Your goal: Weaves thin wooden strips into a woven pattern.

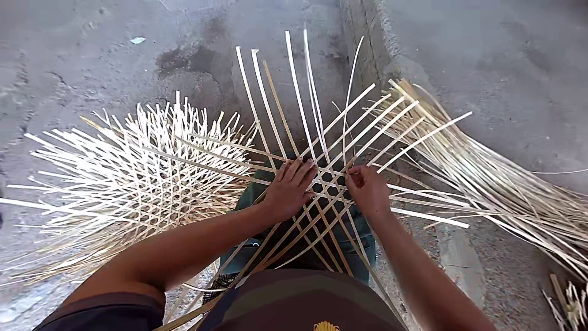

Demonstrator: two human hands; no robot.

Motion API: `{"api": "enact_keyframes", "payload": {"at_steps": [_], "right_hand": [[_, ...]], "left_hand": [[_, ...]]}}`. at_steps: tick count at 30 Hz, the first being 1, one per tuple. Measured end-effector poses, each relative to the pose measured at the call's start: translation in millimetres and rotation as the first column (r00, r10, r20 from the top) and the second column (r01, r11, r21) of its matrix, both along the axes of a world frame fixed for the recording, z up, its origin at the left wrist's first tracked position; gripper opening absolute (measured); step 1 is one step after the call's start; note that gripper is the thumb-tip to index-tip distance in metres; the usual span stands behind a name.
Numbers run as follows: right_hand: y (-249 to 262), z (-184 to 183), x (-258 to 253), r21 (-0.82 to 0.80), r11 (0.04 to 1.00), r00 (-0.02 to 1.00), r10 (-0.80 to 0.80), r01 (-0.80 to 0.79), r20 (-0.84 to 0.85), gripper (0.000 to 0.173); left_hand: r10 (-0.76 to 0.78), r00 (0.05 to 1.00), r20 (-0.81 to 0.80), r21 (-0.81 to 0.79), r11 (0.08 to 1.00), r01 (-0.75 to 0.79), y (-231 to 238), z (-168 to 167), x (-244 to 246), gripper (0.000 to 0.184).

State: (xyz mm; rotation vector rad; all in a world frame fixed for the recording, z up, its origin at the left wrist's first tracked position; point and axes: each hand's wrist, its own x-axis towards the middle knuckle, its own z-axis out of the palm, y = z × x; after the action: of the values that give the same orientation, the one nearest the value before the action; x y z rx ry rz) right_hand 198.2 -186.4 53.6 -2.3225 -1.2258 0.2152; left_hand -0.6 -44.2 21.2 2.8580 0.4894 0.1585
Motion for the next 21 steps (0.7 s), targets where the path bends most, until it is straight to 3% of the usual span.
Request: {"api": "enact_keyframes", "payload": {"at_steps": [5, 9, 11, 14, 17, 21], "right_hand": [[7.3, -13.0, -15.6, 0.058, 0.992, 0.993, 0.108, -0.11, 0.043, 0.026], [9.6, -23.1, -15.5, 0.153, 0.983, 0.994, 0.095, -0.103, 0.06, 0.024], [9.5, -34.9, -14.7, 0.223, 0.965, 0.984, 0.105, -0.135, 0.144, 0.033], [12.4, -42.0, -16.2, 0.204, 0.954, 0.952, 0.161, -0.217, 0.261, 0.039], [12.9, -45.1, -15.8, 0.188, 0.96, 0.956, 0.156, -0.206, 0.25, 0.037], [10.4, -48.7, -16.4, 0.203, 0.966, 0.967, 0.113, -0.161, 0.229, 0.036]], "left_hand": [[0.076, 0.997, -0.004, 0.004, 0.997, -0.076, -0.8, 1.6, -25.4, 0.063], [0.081, 0.996, -0.03, -0.041, 0.996, -0.082, 1.9, 15.6, -24.8, 0.061], [0.086, 0.996, 0.031, -0.039, 0.996, -0.085, 6.1, 20.4, -18.5, 0.057], [0.103, 0.988, 0.118, 0.021, 0.994, -0.107, 7.8, 17.5, -9.8, 0.057], [0.088, 0.992, 0.091, 0.059, 0.994, -0.094, 4.6, 3.9, -5.2, 0.068], [0.033, 0.994, 0.104, 0.055, 0.998, -0.039, 9.1, -6.4, -3.9, 0.067]]}}
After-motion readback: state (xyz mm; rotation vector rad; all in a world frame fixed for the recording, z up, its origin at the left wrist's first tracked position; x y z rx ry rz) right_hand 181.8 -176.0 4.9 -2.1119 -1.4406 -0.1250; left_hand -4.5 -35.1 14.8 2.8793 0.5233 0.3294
